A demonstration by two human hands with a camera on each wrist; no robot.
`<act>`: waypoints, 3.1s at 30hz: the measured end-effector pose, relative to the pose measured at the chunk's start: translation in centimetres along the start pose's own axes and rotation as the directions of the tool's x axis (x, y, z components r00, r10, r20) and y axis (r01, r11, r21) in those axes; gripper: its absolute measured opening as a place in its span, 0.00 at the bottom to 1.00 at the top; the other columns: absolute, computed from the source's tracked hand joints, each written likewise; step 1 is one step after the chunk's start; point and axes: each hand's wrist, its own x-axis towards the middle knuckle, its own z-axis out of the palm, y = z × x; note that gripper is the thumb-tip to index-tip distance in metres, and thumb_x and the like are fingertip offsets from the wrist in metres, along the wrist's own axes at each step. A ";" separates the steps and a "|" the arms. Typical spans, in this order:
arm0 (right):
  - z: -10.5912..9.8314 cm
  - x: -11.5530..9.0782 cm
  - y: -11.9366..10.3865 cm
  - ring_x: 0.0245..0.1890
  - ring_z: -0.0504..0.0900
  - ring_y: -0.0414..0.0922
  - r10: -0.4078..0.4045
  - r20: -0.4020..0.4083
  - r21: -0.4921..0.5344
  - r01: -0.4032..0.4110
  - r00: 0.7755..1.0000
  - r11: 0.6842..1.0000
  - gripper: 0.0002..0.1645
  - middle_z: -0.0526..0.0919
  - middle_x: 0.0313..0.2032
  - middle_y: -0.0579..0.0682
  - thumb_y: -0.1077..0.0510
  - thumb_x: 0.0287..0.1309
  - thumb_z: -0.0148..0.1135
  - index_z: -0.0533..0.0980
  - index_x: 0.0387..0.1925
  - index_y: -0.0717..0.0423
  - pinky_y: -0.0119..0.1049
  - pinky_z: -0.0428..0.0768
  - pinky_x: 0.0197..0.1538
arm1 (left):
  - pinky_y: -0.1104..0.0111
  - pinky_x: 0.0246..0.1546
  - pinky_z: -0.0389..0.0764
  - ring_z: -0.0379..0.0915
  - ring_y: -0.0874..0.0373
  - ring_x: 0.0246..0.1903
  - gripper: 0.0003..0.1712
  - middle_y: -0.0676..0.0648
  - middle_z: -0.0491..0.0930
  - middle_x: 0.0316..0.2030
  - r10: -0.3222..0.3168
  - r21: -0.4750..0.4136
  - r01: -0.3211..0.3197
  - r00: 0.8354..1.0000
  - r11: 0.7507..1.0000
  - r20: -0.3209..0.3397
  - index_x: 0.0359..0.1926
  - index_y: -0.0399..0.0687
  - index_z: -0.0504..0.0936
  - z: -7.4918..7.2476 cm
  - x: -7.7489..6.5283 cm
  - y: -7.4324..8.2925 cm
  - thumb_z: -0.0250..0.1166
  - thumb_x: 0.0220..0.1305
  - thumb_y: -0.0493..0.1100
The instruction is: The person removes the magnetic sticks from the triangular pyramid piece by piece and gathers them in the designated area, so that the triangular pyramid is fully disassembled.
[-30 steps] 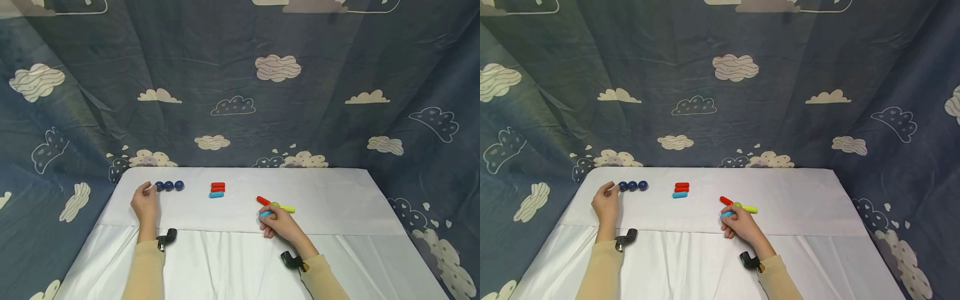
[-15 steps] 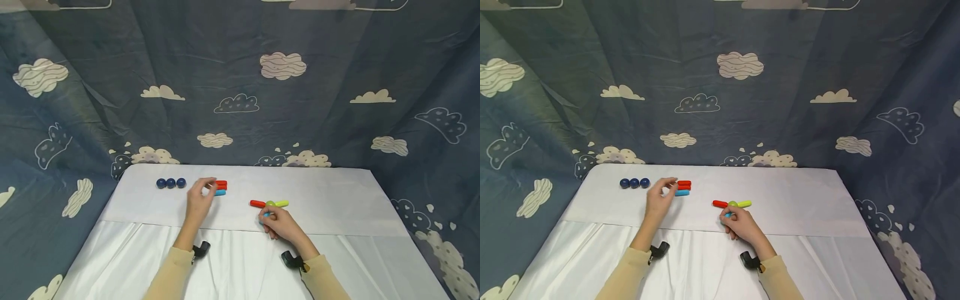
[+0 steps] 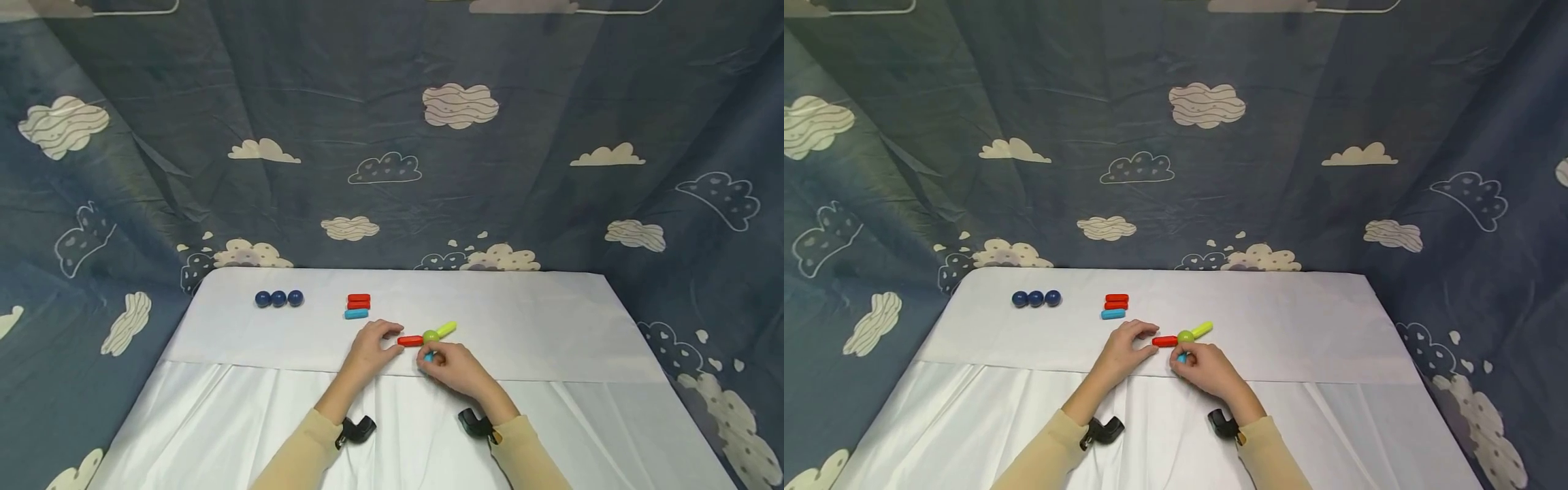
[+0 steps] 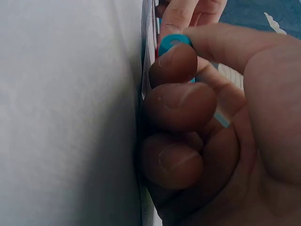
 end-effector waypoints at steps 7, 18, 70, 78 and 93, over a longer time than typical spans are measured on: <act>0.0 0.0 0.3 0.19 0.64 0.36 -0.043 0.005 -0.017 0.044 0.999 0.999 0.03 0.66 0.17 0.39 0.51 0.68 0.68 0.85 0.40 0.40 0.29 0.64 0.28 | 0.66 0.47 0.79 0.78 0.58 0.42 0.10 0.53 0.89 0.41 0.023 0.032 -0.023 1.000 0.999 -0.003 0.47 0.52 0.91 0.0 0.2 0.2 0.77 0.65 0.42; -0.4 0.8 1.7 0.18 0.68 0.38 0.162 -0.237 0.265 -0.096 0.958 0.959 0.22 0.73 0.20 0.43 0.55 0.67 0.72 0.78 0.59 0.51 0.29 0.65 0.24 | 0.68 0.44 0.75 0.73 0.63 0.39 0.10 0.56 0.87 0.38 -0.061 -0.017 0.063 0.996 0.998 0.072 0.44 0.56 0.92 -0.1 -0.2 0.4 0.78 0.62 0.47; -0.6 0.5 1.5 0.27 0.68 0.42 0.096 -0.144 0.121 -0.078 0.985 0.990 0.19 0.68 0.24 0.43 0.55 0.61 0.77 0.84 0.52 0.46 0.35 0.66 0.36 | 0.69 0.47 0.78 0.77 0.64 0.40 0.08 0.59 0.88 0.41 -0.045 -0.182 0.075 0.986 0.980 0.163 0.44 0.61 0.93 -0.6 -0.6 -0.1 0.78 0.64 0.49; -0.6 0.6 1.5 0.27 0.68 0.42 0.114 -0.160 0.114 -0.097 0.981 0.989 0.18 0.68 0.24 0.44 0.55 0.61 0.77 0.83 0.52 0.48 0.35 0.65 0.36 | 0.71 0.44 0.80 0.80 0.65 0.39 0.08 0.57 0.89 0.42 -0.047 -0.249 0.091 0.983 0.964 0.178 0.44 0.62 0.93 -0.8 -0.6 -0.2 0.78 0.63 0.50; -0.6 0.5 1.3 0.27 0.69 0.42 0.124 -0.173 0.145 -0.099 0.977 0.984 0.18 0.69 0.24 0.43 0.55 0.61 0.76 0.83 0.53 0.50 0.33 0.67 0.35 | 0.70 0.42 0.81 0.79 0.62 0.39 0.08 0.57 0.90 0.41 -0.116 -0.231 0.112 0.993 0.967 -0.006 0.40 0.63 0.93 -3.5 -0.3 -1.2 0.81 0.59 0.53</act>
